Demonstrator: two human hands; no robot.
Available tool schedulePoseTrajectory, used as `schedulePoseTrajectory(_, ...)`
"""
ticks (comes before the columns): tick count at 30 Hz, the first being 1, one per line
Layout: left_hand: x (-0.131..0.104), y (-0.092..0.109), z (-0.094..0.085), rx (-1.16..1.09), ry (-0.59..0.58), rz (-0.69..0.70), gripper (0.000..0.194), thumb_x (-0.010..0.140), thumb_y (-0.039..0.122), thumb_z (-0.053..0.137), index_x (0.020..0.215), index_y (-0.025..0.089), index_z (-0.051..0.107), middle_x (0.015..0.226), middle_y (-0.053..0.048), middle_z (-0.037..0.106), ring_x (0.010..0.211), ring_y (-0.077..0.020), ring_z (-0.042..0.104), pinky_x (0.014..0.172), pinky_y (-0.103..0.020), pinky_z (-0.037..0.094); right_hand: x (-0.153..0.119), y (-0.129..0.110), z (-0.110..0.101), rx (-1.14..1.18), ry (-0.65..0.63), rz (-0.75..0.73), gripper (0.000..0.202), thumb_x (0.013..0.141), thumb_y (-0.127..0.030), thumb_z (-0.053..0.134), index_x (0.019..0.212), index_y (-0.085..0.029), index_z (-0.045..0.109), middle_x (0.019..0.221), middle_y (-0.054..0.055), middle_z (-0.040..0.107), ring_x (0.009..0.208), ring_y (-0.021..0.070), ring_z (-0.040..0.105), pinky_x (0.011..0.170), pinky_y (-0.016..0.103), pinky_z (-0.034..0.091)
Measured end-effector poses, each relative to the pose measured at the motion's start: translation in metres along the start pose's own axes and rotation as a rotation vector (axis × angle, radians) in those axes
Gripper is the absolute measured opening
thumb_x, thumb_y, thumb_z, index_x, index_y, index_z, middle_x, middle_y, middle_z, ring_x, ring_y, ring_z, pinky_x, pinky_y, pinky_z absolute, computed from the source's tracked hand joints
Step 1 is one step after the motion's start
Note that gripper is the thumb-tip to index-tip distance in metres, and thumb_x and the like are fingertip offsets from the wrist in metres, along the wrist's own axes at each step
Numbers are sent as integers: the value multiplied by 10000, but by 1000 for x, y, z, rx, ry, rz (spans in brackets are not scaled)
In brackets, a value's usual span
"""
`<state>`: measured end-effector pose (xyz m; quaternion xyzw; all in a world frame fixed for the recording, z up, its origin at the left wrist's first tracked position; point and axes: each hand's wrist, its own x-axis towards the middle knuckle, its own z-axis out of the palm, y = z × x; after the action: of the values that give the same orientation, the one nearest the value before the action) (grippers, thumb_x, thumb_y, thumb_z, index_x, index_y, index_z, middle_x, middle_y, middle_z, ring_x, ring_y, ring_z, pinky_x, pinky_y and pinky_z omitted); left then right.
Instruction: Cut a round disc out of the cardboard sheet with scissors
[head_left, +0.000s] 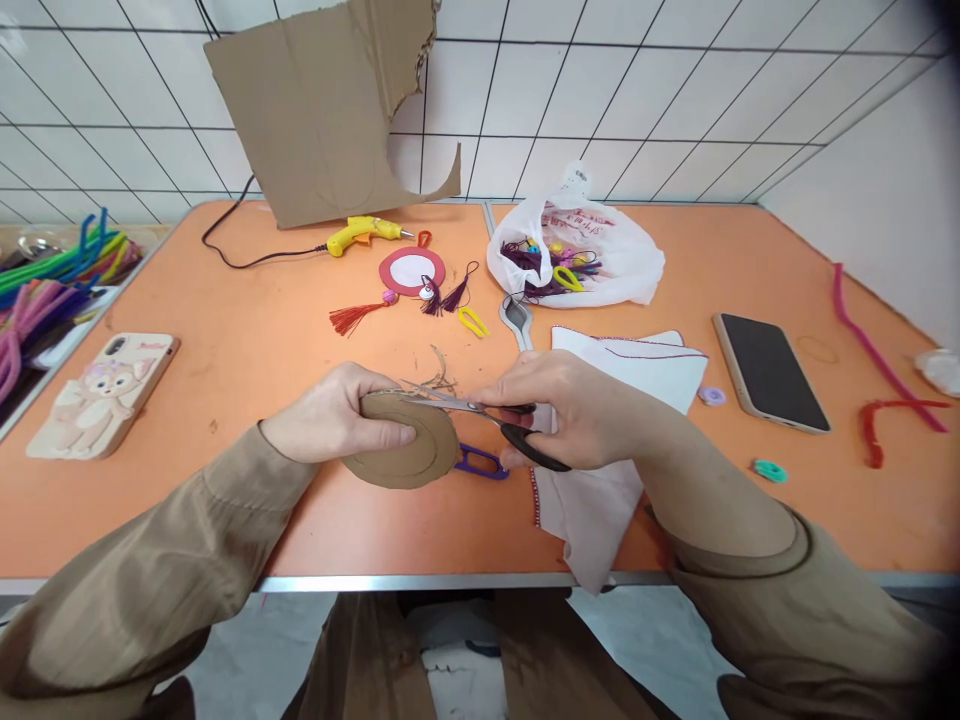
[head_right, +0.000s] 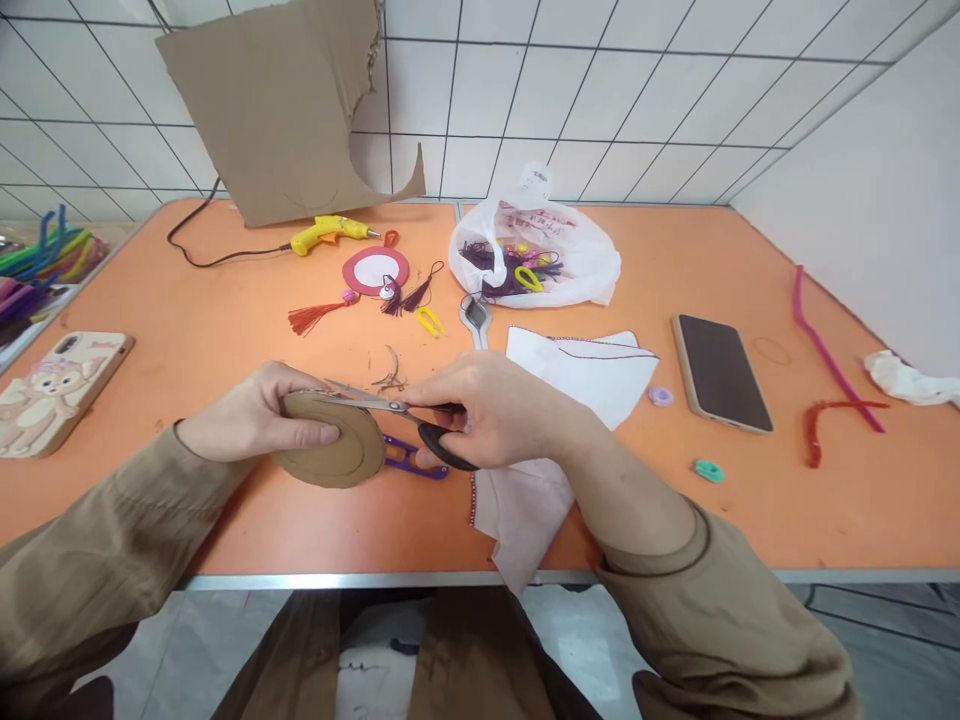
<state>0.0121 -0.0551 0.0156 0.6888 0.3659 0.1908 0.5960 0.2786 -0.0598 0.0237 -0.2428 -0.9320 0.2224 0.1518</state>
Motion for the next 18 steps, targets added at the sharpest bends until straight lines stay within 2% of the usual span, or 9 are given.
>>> schedulePoseTrajectory(4,-1,2,0,6,-9,4,308,743,162,711,1042,197,778,964,-24,787,850,-195,725,714,-239,559,0,-3,3,-59,34,22,247,774,-155,547,988,-201,660,596,-40,534,558,114,443,606,271,280)
schedulePoseTrajectory(9,0,1,0,43,-22,-24,346,743,181,702,1083,187,766,985,-33,784,863,-209,723,752,-261,558,1,-7,5,-112,65,30,462,710,-109,514,1132,-217,667,596,-47,554,557,118,468,618,271,288)
schedulePoseTrajectory(18,2,-3,2,20,-81,-80,348,741,182,689,1079,187,767,1019,-46,777,902,-245,718,803,-321,558,2,-11,4,-121,27,68,416,692,-113,521,1052,-228,694,552,-50,531,551,122,438,609,267,278)
